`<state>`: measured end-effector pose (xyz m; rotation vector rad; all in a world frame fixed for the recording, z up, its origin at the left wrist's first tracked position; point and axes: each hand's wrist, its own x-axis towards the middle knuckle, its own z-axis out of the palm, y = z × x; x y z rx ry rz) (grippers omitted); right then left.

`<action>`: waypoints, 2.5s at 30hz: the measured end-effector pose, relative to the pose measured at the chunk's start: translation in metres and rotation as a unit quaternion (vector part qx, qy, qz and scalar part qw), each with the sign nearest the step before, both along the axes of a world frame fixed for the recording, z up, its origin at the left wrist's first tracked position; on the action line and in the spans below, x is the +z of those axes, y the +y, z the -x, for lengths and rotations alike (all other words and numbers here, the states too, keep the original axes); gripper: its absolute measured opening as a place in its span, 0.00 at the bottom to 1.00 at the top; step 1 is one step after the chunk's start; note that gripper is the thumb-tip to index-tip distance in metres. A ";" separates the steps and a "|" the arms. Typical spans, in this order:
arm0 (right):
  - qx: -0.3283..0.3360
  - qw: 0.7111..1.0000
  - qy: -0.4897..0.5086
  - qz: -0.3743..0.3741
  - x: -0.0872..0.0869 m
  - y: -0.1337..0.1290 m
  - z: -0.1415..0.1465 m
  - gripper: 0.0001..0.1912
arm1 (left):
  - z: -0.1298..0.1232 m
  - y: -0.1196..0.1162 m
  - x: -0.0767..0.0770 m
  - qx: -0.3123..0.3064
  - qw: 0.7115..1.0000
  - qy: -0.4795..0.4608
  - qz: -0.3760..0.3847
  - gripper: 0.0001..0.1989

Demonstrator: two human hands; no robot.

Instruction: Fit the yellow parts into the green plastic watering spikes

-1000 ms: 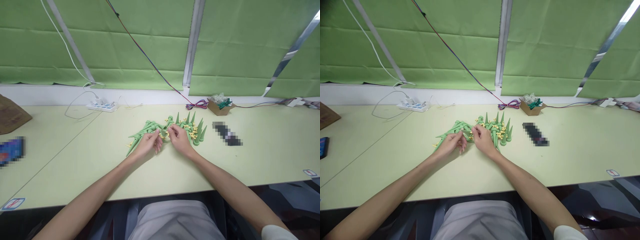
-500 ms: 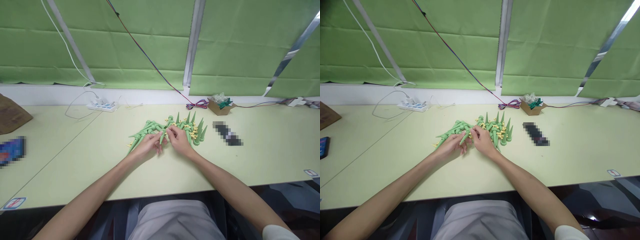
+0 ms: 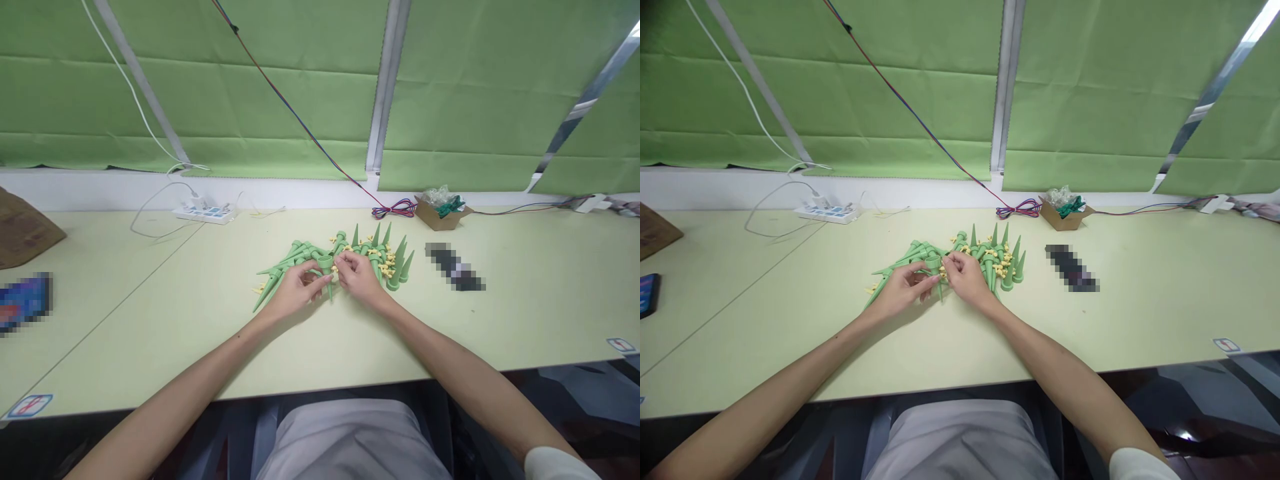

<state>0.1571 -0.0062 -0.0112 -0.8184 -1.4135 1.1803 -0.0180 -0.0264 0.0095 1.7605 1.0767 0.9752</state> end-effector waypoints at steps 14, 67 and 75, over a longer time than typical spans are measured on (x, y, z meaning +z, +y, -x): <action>0.034 0.994 0.065 0.075 0.009 -0.005 0.003 0.30 | 0.003 0.010 -0.012 0.070 0.979 0.038 -0.188 0.10; -0.016 1.000 -0.008 0.009 -0.005 0.003 0.000 0.24 | 0.001 0.003 -0.012 0.040 0.966 0.089 -0.240 0.10; -0.062 0.998 0.003 -0.020 0.003 0.001 -0.002 0.25 | -0.004 0.001 -0.005 0.091 0.988 0.024 -0.121 0.14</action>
